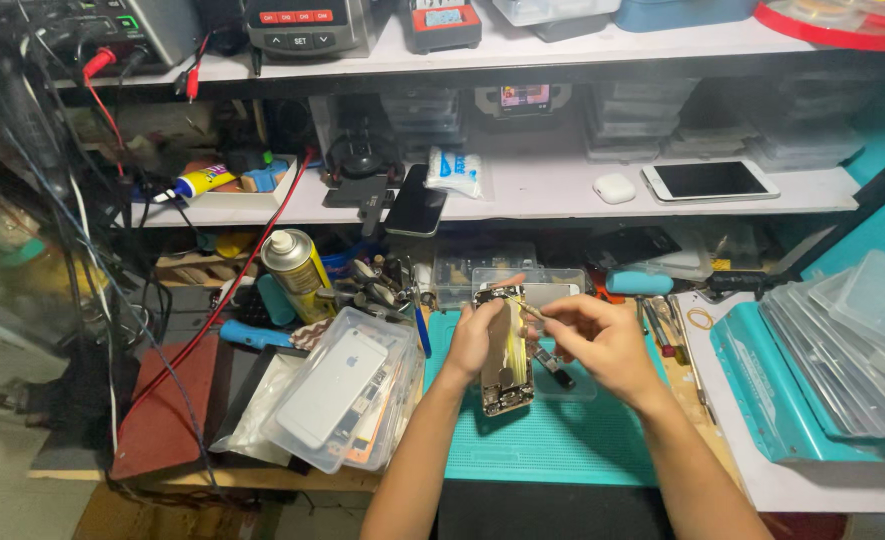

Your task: The person repairs a disassembled smartphone at a workbench. They hold the phone chassis and use a screwdriver and tweezers to remove and reposition small internal components, working on the midframe and battery area while other phone parts and tools lie on the mat.

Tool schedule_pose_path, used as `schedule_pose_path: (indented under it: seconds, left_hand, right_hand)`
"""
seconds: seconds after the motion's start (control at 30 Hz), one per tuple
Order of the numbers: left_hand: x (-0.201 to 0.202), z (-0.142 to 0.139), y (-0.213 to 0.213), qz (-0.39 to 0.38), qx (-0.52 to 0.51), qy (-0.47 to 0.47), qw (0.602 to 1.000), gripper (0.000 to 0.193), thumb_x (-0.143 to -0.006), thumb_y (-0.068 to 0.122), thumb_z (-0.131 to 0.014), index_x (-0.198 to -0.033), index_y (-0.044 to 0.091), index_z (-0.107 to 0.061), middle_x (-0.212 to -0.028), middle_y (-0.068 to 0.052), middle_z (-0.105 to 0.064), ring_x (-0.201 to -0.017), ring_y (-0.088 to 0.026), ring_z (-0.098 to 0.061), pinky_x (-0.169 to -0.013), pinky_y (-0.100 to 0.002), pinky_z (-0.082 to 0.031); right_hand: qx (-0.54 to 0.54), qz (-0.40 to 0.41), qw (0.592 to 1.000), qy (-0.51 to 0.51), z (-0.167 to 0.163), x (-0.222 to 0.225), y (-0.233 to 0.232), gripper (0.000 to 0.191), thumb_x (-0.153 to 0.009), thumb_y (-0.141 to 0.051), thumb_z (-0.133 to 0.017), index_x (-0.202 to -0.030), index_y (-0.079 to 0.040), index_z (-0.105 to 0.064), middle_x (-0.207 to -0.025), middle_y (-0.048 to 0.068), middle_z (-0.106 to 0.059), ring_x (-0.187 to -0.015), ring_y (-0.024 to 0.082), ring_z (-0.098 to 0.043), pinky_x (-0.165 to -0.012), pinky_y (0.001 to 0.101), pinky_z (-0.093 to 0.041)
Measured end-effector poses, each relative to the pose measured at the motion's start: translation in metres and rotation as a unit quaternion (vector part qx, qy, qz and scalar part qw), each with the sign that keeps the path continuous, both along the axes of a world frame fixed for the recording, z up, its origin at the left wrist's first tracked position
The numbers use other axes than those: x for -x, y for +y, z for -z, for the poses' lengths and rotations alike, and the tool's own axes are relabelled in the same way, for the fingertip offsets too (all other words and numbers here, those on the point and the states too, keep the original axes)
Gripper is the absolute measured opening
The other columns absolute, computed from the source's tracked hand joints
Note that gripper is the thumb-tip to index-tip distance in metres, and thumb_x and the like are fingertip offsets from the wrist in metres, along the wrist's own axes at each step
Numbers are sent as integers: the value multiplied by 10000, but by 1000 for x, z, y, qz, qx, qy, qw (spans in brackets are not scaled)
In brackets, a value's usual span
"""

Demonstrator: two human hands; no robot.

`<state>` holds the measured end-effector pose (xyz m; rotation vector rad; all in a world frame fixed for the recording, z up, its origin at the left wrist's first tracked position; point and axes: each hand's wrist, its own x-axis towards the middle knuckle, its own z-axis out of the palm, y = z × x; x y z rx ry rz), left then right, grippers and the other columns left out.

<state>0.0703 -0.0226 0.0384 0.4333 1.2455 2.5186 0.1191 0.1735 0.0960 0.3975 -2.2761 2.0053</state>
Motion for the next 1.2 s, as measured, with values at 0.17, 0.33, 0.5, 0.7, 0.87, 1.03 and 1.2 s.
schedule_pose_path:
  seconds: [0.17, 0.33, 0.5, 0.7, 0.87, 1.03, 1.2]
  left_hand:
    - [4, 6, 8, -40, 31, 43, 998, 481, -1034, 150, -399, -1484, 34, -522, -1016, -145, -714, -806, -209, -705, -711, -362, -612]
    - [-2, 9, 9, -85, 69, 62, 992, 459, -1029, 141, -420, -1466, 48, -528, -1098, -82, -709, -835, -158, -705, -739, -321, -601]
    - [-6, 8, 7, -114, 100, 92, 984, 452, -1054, 146, -429, -1475, 37, -552, -1117, -110, -702, -889, -128, -683, -800, -278, -572]
    - [-6, 6, 5, -175, 158, 192, 953, 423, -1069, 130, -425, -1436, 2, -592, -1303, -105, -666, -1109, -130, -628, -982, -260, -489]
    - [-8, 2, 6, -176, 160, 175, 955, 429, -1051, 130, -422, -1418, -6, -596, -1300, -101, -669, -1106, -134, -623, -997, -266, -480]
    - [-11, -1, 6, -151, 148, 112, 971, 448, -1040, 139, -421, -1431, 13, -599, -1161, -117, -701, -961, -151, -636, -904, -286, -515]
    - [-11, -1, 7, -171, 142, 156, 962, 427, -1041, 119, -418, -1408, 1, -601, -1235, -96, -697, -1041, -121, -645, -957, -256, -505]
  right_hand:
    - [-81, 17, 990, 112, -3, 3, -10, 198, -900, -23, -674, -1077, 27, -748, -933, 62, -763, -844, 121, -774, -706, 242, -607]
    - [-87, 49, 985, 142, -1, 6, -16, 155, -890, -25, -709, -1024, 28, -765, -871, 79, -774, -809, 138, -793, -680, 238, -612]
    - [-93, 43, 982, 157, -1, 6, -19, 163, -884, -21, -709, -1031, 24, -764, -854, 71, -770, -814, 133, -795, -685, 230, -612]
    - [-121, 56, 978, 160, -5, 6, -24, 146, -871, -28, -728, -1004, 15, -771, -784, 64, -758, -759, 122, -788, -650, 231, -597]
    - [-117, 54, 979, 158, -7, 5, -26, 148, -875, -25, -724, -1009, 17, -772, -785, 61, -757, -752, 120, -783, -645, 227, -597]
    - [-129, 62, 976, 167, -8, 3, -27, 152, -872, -22, -723, -1010, 19, -771, -770, 61, -747, -756, 117, -790, -633, 224, -592]
    - [-120, 60, 978, 162, -8, 2, -28, 155, -879, -17, -713, -1018, 20, -771, -791, 60, -753, -763, 125, -788, -651, 225, -607]
